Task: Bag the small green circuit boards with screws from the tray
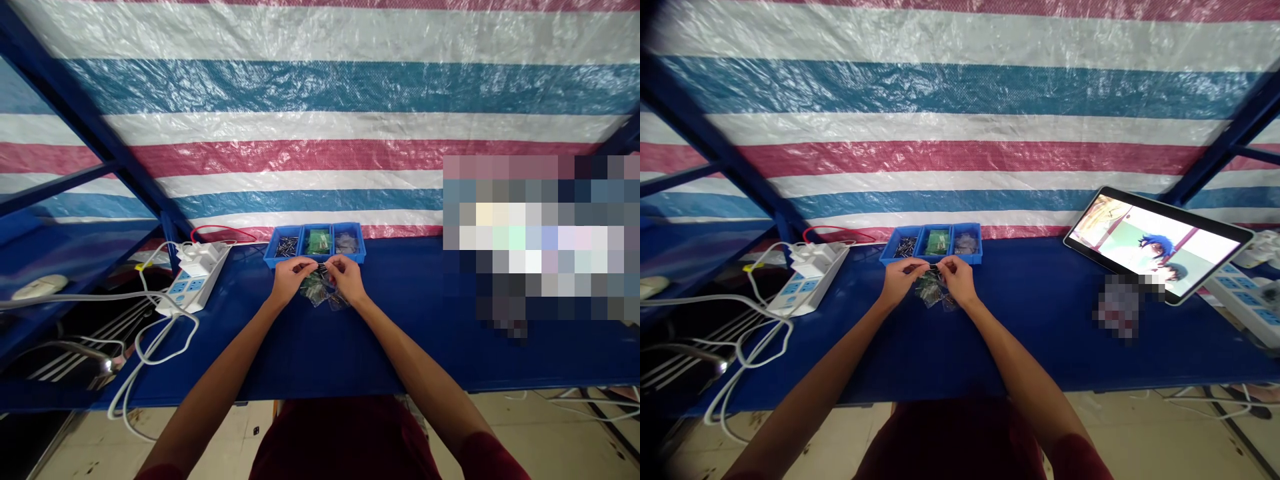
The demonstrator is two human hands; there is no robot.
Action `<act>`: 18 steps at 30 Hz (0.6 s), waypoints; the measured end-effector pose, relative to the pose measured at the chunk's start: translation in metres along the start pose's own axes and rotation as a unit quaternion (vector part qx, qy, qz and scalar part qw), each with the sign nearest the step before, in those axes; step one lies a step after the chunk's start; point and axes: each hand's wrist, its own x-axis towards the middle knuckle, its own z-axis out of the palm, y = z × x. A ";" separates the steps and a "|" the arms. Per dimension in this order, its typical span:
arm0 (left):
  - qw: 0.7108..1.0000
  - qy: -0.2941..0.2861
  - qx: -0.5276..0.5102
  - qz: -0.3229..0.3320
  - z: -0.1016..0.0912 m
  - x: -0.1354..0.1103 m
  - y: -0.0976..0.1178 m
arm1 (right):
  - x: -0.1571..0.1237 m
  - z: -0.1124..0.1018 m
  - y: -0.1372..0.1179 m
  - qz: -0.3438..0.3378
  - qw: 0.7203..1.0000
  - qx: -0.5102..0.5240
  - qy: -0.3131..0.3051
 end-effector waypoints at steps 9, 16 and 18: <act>0.996 -0.020 -0.076 -0.032 0.004 0.001 -0.005 | 0.000 0.003 0.003 0.047 0.997 0.043 -0.038; 0.993 -0.035 0.099 0.055 -0.002 0.000 -0.005 | 0.001 0.000 0.007 0.027 0.999 -0.024 0.009; 0.984 -0.066 0.149 0.069 -0.002 -0.001 -0.005 | 0.001 0.000 0.008 0.014 0.999 -0.041 0.003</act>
